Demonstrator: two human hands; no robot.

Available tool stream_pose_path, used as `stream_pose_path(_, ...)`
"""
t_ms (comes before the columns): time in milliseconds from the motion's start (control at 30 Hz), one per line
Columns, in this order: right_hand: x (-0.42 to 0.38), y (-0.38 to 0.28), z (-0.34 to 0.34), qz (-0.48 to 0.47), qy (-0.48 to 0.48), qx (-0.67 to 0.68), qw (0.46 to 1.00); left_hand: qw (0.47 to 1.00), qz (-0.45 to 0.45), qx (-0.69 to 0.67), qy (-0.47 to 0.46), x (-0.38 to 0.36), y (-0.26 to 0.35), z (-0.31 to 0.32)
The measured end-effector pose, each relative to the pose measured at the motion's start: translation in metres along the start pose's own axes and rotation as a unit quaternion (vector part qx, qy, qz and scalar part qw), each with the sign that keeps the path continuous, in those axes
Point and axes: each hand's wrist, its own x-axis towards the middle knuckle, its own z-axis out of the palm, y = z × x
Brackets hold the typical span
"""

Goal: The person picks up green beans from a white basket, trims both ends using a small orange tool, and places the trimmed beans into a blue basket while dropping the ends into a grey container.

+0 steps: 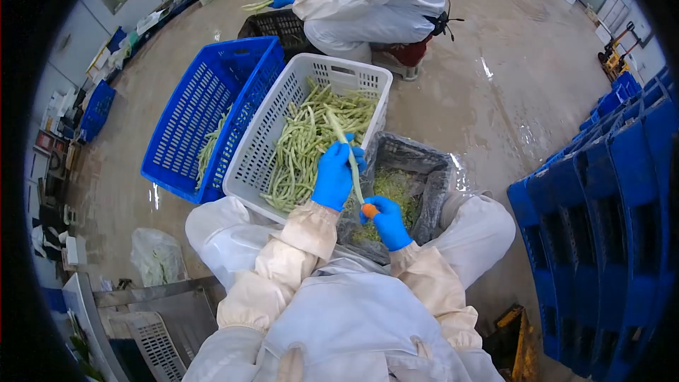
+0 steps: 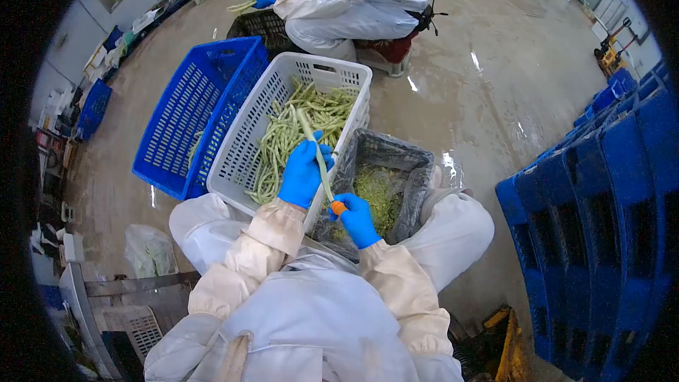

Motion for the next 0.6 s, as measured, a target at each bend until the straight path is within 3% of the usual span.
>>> stream_pose_path(33,0.002,0.009,0.0,-0.049,0.019,-0.129,0.99,1.0,-0.001,-0.001,0.002,-0.002,-0.001,0.005)
stream_pose_path(67,0.001,0.018,0.001,-0.046,0.02,-0.13,0.99,0.989,-0.01,0.147,-0.008,-0.005,-0.002,0.01)
stream_pose_path(100,-0.001,0.019,0.007,-0.129,0.045,-0.305,0.942,0.956,-0.018,0.291,-0.019,-0.008,-0.002,0.019)
stream_pose_path(133,-0.003,0.02,0.01,-0.207,0.067,-0.469,0.856,0.945,-0.018,0.324,-0.047,-0.015,-0.005,0.03)
stream_pose_path(167,-0.003,0.021,0.009,-0.205,0.065,-0.472,0.855,0.946,-0.019,0.321,-0.045,-0.019,-0.011,0.029)
stream_pose_path(233,-0.001,0.021,0.007,-0.178,0.024,-0.448,0.876,0.855,0.02,0.496,-0.147,-0.023,-0.016,0.025)
stream_pose_path(267,0.001,0.021,0.006,-0.175,0.019,-0.449,0.876,0.848,0.028,0.507,-0.149,-0.024,-0.015,0.019)
stream_pose_path(367,0.004,0.014,0.008,-0.178,0.068,-0.367,0.911,0.891,0.068,0.44,-0.088,-0.015,-0.009,-0.007)
stream_pose_path(433,0.005,0.008,0.018,-0.183,-0.026,-0.392,0.901,0.892,0.078,0.437,-0.086,-0.018,0.01,-0.004)
stream_pose_path(500,0.009,0.008,0.025,-0.191,-0.052,-0.414,0.888,0.93,-0.118,0.333,-0.099,-0.019,0.018,-0.01)
stream_pose_path(567,0.016,0.007,0.031,-0.199,-0.08,-0.435,0.874,0.921,-0.143,0.353,-0.087,-0.017,0.016,-0.028)
stream_pose_path(600,0.02,0.005,0.029,-0.177,0.01,-0.383,0.907,0.908,-0.09,0.4,-0.089,-0.016,0.02,-0.04)
